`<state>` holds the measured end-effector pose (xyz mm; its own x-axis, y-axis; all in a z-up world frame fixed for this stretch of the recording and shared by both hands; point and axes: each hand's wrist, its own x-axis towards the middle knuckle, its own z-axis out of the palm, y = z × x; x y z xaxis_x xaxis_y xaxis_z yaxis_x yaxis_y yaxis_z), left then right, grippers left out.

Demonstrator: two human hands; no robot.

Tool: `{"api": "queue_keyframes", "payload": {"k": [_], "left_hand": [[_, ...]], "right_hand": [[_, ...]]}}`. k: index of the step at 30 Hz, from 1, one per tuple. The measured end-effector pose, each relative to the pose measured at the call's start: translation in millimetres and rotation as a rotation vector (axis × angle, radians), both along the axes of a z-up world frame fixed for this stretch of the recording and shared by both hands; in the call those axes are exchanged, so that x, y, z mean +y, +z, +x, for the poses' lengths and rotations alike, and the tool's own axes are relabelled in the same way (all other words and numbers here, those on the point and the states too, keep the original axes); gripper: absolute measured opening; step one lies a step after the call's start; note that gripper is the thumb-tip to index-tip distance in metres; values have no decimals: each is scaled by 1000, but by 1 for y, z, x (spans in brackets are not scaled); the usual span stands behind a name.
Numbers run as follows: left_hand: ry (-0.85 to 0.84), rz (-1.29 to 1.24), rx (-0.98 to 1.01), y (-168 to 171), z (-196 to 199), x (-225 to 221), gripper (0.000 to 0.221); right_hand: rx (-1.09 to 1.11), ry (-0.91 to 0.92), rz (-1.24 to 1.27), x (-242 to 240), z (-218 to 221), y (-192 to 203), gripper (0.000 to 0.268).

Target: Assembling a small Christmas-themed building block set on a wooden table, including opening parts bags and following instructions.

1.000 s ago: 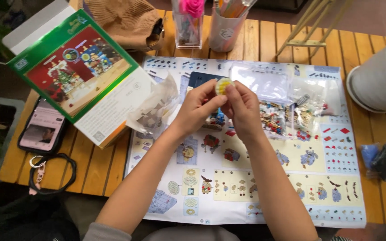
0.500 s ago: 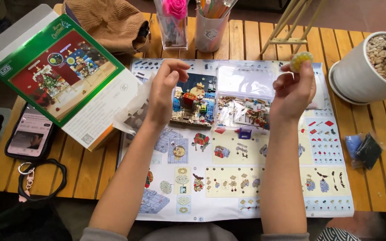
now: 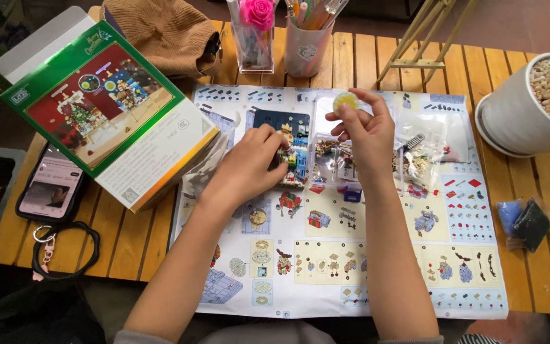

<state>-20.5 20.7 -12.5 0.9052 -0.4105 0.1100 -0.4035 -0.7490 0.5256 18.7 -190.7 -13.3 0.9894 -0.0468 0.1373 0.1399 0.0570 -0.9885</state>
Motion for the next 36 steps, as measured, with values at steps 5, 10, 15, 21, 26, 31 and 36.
{"api": "queue_keyframes", "payload": {"k": [5,10,15,21,26,31,36], "left_hand": [[-4,7,68,4,-37,5,32],[35,20,296,25,-83,-5,48],[49,-90,238,45,-91,11,54],[218,-121,-147,47,-90,37,48],[526,400,-629,37,-87,59,51],[486,290,-549,37,-85,62,51],[380,41,-450,49,-75,56,48]], "right_hand": [[15,103,-45,13,-3,-3,22],[44,251,-320,28,-13,-6,21],[-62,338,-433,35,-20,1,29],[-116,359,-676,48,-24,7,20],[-83,349,-656,54,-26,11,13],[-50,348,-653,55,-28,17,13],[-67,350,-635,53,-26,12,12]]}}
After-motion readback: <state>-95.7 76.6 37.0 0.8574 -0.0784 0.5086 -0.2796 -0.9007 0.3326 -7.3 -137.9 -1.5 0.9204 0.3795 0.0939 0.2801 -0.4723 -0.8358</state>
